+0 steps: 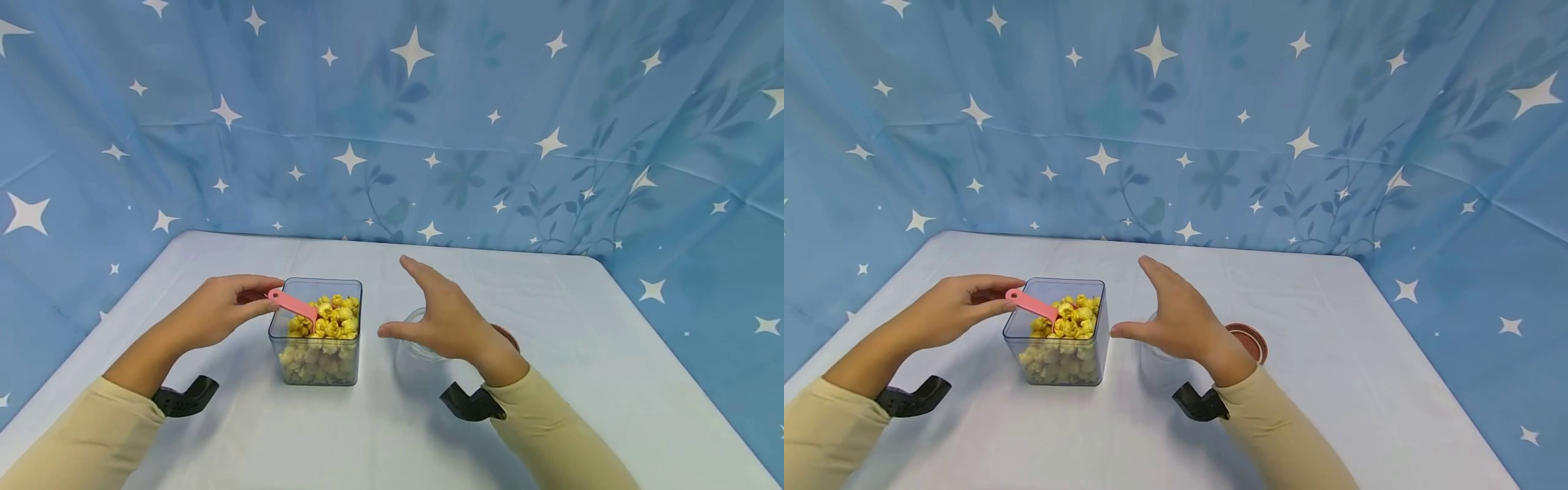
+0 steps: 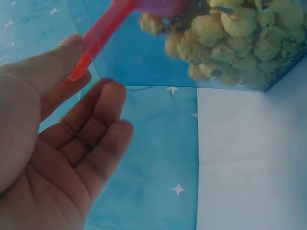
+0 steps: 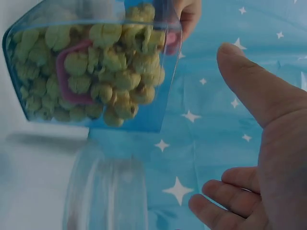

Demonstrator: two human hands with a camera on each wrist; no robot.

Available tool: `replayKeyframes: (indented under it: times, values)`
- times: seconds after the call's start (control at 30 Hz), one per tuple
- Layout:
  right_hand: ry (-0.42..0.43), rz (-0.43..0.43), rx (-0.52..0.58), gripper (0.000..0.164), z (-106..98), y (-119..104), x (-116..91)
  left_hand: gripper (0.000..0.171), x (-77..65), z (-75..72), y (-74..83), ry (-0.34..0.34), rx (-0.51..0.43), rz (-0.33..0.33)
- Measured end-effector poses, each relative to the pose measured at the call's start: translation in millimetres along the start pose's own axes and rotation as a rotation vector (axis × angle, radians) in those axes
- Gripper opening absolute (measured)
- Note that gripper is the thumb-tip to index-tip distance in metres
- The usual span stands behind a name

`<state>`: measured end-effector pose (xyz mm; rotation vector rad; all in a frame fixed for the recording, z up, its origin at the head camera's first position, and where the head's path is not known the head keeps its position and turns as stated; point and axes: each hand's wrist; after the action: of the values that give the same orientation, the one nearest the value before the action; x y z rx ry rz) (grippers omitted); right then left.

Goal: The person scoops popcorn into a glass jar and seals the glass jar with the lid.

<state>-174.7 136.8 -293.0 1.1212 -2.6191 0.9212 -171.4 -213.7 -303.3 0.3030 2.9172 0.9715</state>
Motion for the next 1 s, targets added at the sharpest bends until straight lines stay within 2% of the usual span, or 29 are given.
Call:
replayKeyframes:
  times: [0.33,0.57,0.77,1.0]
  values:
    - [-0.162,-0.032,0.017,0.111,19,-13,27,0.043,0.8,-5.6,7.5,-0.030,-0.016,0.016]
    - [-0.282,0.034,0.036,0.114,28,-19,42,0.039,3.6,-10.3,12.0,-0.069,-0.009,0.004]
    - [-0.316,0.070,0.008,0.113,31,-22,49,0.043,7.3,-12.7,12.3,-0.122,-0.016,-0.018]
    - [-0.321,0.086,0.017,0.113,32,-21,49,0.040,10.8,-12.4,16.2,-0.107,-0.030,-0.045]
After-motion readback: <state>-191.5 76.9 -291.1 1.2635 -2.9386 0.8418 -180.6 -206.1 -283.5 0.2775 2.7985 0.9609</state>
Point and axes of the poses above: each hand's wrist, its own x-axis towards the middle knuckle, its own z-axis out of the palm, y = z × x, and after that the axes turned 11 degrees about -z, right-handed
